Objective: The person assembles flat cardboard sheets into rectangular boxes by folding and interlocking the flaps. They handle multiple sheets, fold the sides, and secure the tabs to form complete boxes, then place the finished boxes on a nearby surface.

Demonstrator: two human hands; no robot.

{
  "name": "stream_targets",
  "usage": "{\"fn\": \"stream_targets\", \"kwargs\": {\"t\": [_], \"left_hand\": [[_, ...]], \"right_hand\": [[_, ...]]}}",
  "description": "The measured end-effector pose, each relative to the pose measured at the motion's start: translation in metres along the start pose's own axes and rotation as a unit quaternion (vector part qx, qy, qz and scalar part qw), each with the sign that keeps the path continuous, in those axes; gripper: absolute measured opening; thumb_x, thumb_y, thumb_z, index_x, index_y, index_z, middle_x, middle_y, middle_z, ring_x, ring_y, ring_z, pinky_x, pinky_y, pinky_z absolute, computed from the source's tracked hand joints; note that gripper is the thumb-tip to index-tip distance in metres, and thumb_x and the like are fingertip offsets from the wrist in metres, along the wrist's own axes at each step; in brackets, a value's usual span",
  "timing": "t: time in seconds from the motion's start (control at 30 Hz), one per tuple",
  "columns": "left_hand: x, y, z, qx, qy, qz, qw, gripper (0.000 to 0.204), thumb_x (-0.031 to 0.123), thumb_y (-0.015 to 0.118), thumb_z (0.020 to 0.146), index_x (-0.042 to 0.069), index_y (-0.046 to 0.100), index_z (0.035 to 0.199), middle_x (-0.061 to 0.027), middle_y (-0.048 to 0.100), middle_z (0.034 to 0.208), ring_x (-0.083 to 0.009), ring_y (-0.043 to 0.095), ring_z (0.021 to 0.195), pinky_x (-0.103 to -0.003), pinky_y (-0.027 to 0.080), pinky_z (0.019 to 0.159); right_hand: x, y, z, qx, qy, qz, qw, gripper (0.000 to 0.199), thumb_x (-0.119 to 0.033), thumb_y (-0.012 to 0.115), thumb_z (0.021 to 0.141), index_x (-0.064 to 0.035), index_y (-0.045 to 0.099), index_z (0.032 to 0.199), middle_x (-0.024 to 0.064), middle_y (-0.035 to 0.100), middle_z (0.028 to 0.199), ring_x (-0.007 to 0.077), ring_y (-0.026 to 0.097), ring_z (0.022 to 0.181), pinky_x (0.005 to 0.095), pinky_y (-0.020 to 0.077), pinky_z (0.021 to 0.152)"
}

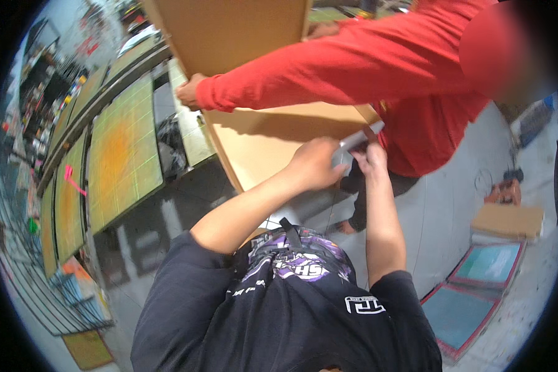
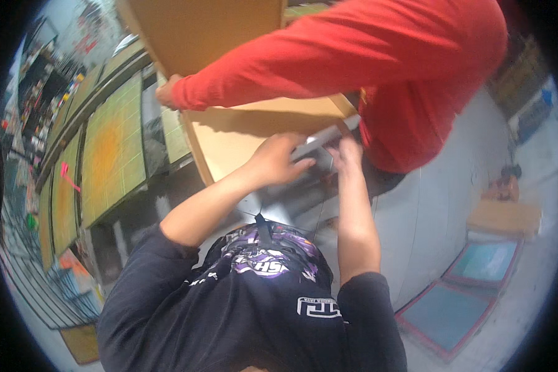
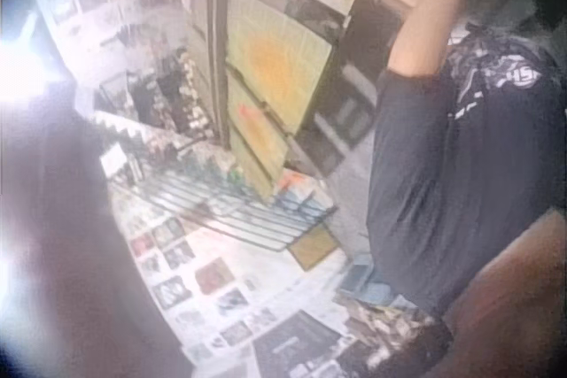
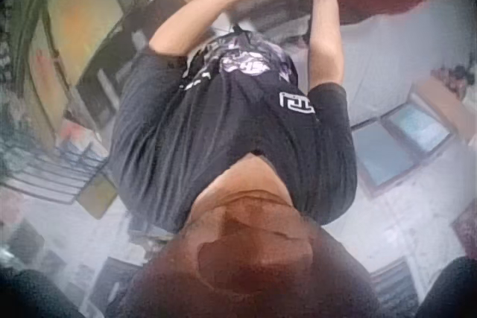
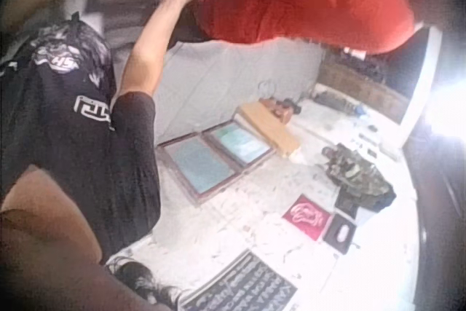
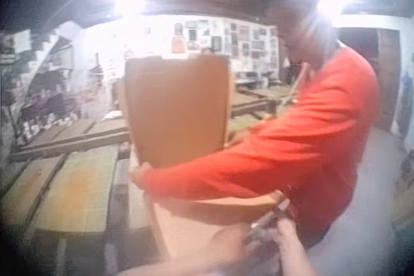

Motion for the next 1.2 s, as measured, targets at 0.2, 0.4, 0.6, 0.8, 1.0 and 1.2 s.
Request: {"fn": "stream_targets", "kwargs": {"t": [0.2,0.4,0.6,0.8,1.0,1.2], "left_hand": [[-0.116,-0.203,-0.148,0.442,-0.164,-0.177,0.864,0.019,0.014,0.060,0.085,0.002,0.065,0.071,-0.0015,0.060,0.064,-0.0083,0.054,0.061,-0.024,0.043,0.059],[-0.175,-0.312,-0.100,0.389,-0.121,-0.043,0.912,0.063,0.023,0.081,0.065,0.007,0.054,0.119,-0.0109,0.059,0.110,-0.0192,0.055,0.101,-0.033,0.046,0.085],[-0.163,-0.250,-0.008,-0.033,-0.032,-0.021,0.999,0.070,0.022,0.081,0.061,0.013,0.054,0.124,-0.0079,0.054,0.127,-0.0231,0.048,0.118,-0.037,0.036,0.101],[-0.184,-0.216,-0.020,-0.050,-0.032,-0.043,0.997,0.048,0.024,0.076,0.070,0.007,0.061,0.112,-0.0092,0.061,0.114,-0.0218,0.055,0.109,-0.033,0.041,0.095],[-0.210,-0.203,-0.041,0.067,0.026,-0.040,0.997,0.044,0.041,0.068,0.076,0.006,0.064,0.104,-0.0111,0.063,0.108,-0.0260,0.059,0.102,-0.034,0.045,0.088],[-0.237,-0.209,-0.048,0.193,0.030,-0.036,0.980,0.056,0.049,0.067,0.074,0.005,0.061,0.108,-0.0144,0.060,0.112,-0.0299,0.055,0.107,-0.037,0.043,0.091]], "right_hand": [[-0.008,0.005,-0.011,-0.075,-0.050,-0.026,0.996,0.059,-0.041,0.060,0.085,-0.0057,0.042,0.129,0.0116,0.047,0.128,0.0269,0.045,0.117,0.0412,0.0379,0.097],[0.002,0.006,-0.012,-0.056,-0.020,-0.060,0.996,0.053,-0.043,0.057,0.086,-0.0035,0.047,0.119,0.0122,0.049,0.119,0.0267,0.046,0.114,0.0423,0.0367,0.098],[-0.020,-0.001,-0.003,-0.160,-0.245,-0.282,0.914,0.043,-0.040,0.052,0.088,-0.0076,0.050,0.116,0.0077,0.055,0.111,0.0221,0.050,0.110,0.0395,0.0411,0.094],[0.014,0.007,-0.044,-0.224,-0.142,-0.035,0.964,0.050,-0.038,0.049,0.089,-0.0061,0.042,0.127,0.0110,0.047,0.127,0.0249,0.042,0.120,0.0436,0.0378,0.098],[0.093,0.046,-0.131,-0.236,-0.027,-0.018,0.971,0.054,-0.039,0.045,0.091,-0.0058,0.035,0.132,0.0119,0.039,0.134,0.0273,0.035,0.126,0.0470,0.0335,0.101],[0.103,0.106,-0.143,-0.304,0.031,0.065,0.950,0.059,-0.040,0.042,0.092,-0.0055,0.028,0.138,0.0129,0.031,0.142,0.0296,0.027,0.131,0.0504,0.0293,0.105]]}}
Point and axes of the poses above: each hand's wrist, its own z-axis towards the middle knuckle, its own y-axis out of the palm, x = y × z, the point moved 9 cm from there along z, towards the middle knuckle
